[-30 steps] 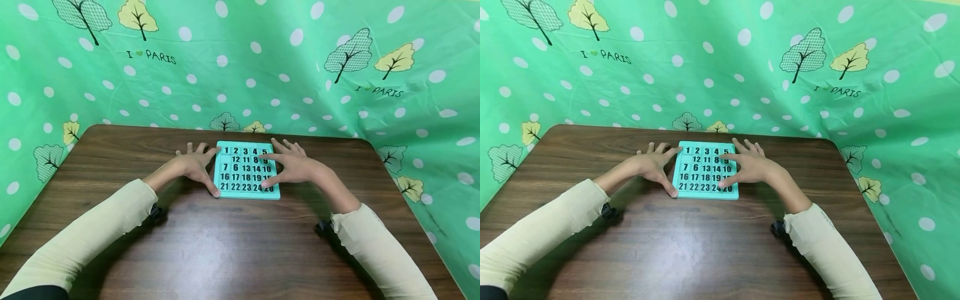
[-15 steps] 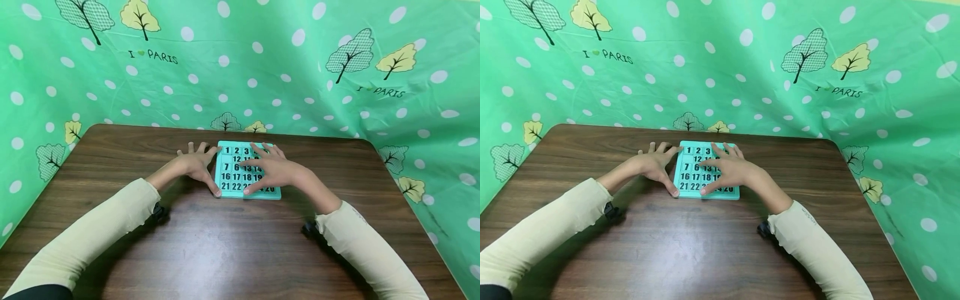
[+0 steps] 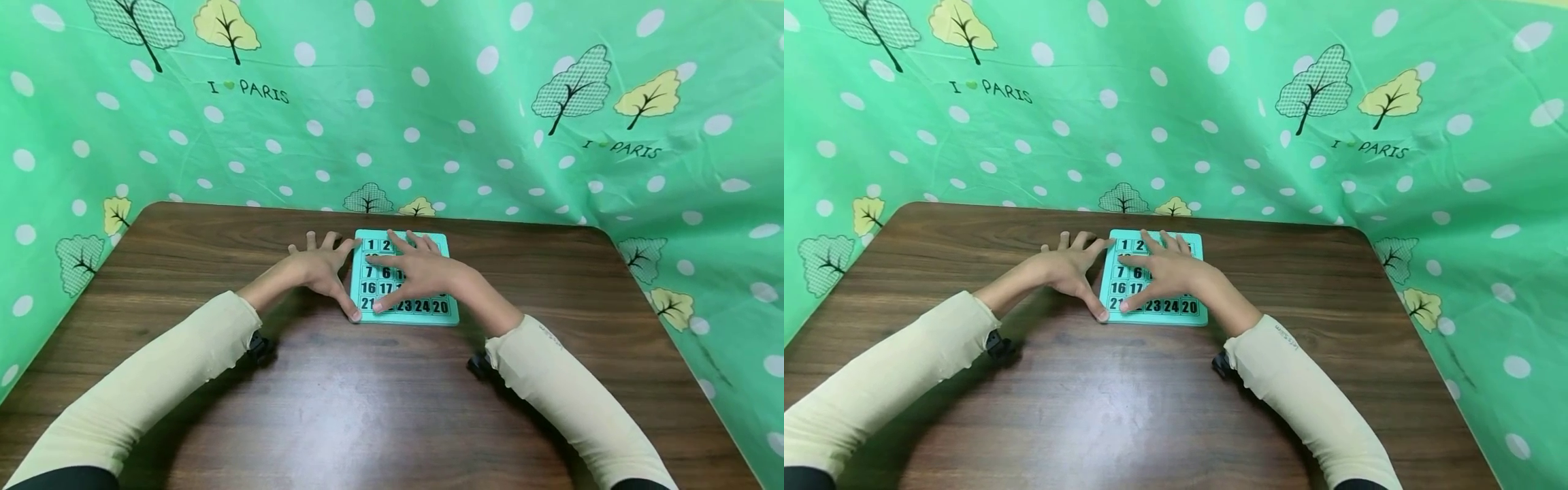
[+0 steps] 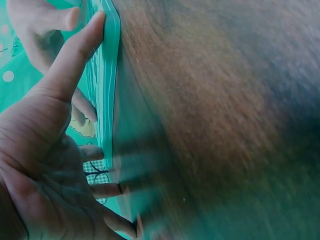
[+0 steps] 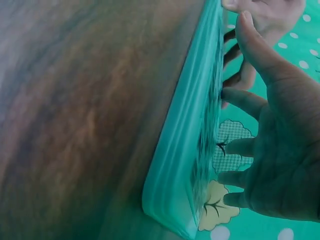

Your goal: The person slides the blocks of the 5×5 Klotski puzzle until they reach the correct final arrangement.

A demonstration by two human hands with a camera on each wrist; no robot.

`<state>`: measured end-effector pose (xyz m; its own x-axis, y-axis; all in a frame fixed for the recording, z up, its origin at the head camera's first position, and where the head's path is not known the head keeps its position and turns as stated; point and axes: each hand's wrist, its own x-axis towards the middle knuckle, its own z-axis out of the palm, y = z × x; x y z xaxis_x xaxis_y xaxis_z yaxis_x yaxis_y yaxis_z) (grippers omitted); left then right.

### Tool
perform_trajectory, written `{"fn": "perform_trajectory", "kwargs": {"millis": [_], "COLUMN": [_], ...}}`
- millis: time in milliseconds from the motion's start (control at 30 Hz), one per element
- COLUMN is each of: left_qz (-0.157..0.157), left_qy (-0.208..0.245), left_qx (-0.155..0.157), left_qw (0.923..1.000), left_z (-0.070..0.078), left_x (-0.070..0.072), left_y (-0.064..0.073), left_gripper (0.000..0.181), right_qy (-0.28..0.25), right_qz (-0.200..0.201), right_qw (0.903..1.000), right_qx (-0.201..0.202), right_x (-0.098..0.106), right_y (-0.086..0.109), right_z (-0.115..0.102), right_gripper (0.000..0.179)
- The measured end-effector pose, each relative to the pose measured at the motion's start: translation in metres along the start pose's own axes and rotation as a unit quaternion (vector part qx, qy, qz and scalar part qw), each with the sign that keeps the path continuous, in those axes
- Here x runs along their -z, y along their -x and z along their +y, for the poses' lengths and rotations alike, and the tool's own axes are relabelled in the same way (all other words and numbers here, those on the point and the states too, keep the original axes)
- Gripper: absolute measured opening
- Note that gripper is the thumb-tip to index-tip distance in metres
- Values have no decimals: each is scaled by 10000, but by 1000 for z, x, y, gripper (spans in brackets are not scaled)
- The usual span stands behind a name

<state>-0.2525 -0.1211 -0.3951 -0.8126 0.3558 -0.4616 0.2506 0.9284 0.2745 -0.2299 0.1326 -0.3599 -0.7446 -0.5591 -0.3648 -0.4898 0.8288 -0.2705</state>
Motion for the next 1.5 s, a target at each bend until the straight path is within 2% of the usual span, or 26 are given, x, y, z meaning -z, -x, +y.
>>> {"fn": "perform_trajectory", "kwargs": {"millis": [100, 167, 300, 433, 567, 633, 800, 867, 967, 1033, 1200, 1333, 1433, 1500], "left_qz": [-11, 15, 9, -49, -68, -84, -96, -95, -131, -119, -149, -242, -207, -168], "left_qy": [24, 6, 29, 90, 92, 113, 52, 51, 139, 109, 21, 96, 81, 34], "left_qx": [-13, -35, -74, -100, -114, -110, -40, -34, -68, -47, 16, -5, -35, -39], "left_qw": [10000, 10000, 10000, 9999, 9999, 9998, 9999, 9999, 9998, 9999, 9999, 9997, 9997, 9998], "left_z": [1, 1, 7, 13, 13, 13, 8, 7, 9, 7, 2, 6, 11, 13], "left_x": [2, 0, 5, 13, 13, 12, 9, 8, 9, 6, 3, 8, 11, 13], "left_y": [2, 1, 10, 22, 23, 21, 16, 15, 17, 13, 6, 12, 20, 24], "left_gripper": [171, 172, 169, 165, 167, 167, 169, 168, 167, 169, 173, 168, 162, 159], "right_qy": [-48, 12, 243, 375, 454, 455, 245, 229, 348, 337, 78, 87, 82, 45], "right_qz": [18, 6, -165, -232, -165, -114, -280, -346, -286, -180, 66, -199, -408, -364], "right_qw": [10000, 10000, 9993, 9983, 9974, 9979, 9993, 9991, 9988, 9990, 9999, 9998, 9991, 9992], "right_qx": [54, -47, -222, -387, -540, -455, 30, 34, -195, -243, -64, -45, 104, 159], "right_x": [1, 2, 4, 7, 8, 7, 4, 4, 9, 12, 11, 8, 7, 7], "right_y": [3, 11, 23, 19, 10, 8, 11, 15, 21, 22, 7, -2, 4, 9], "right_z": [1, 3, 8, 10, 9, 7, -3, -5, -2, 0, -3, -10, -10, -8], "right_gripper": [96, 92, 93, 99, 100, 98, 94, 91, 84, 79, 84, 89, 87, 87]}}
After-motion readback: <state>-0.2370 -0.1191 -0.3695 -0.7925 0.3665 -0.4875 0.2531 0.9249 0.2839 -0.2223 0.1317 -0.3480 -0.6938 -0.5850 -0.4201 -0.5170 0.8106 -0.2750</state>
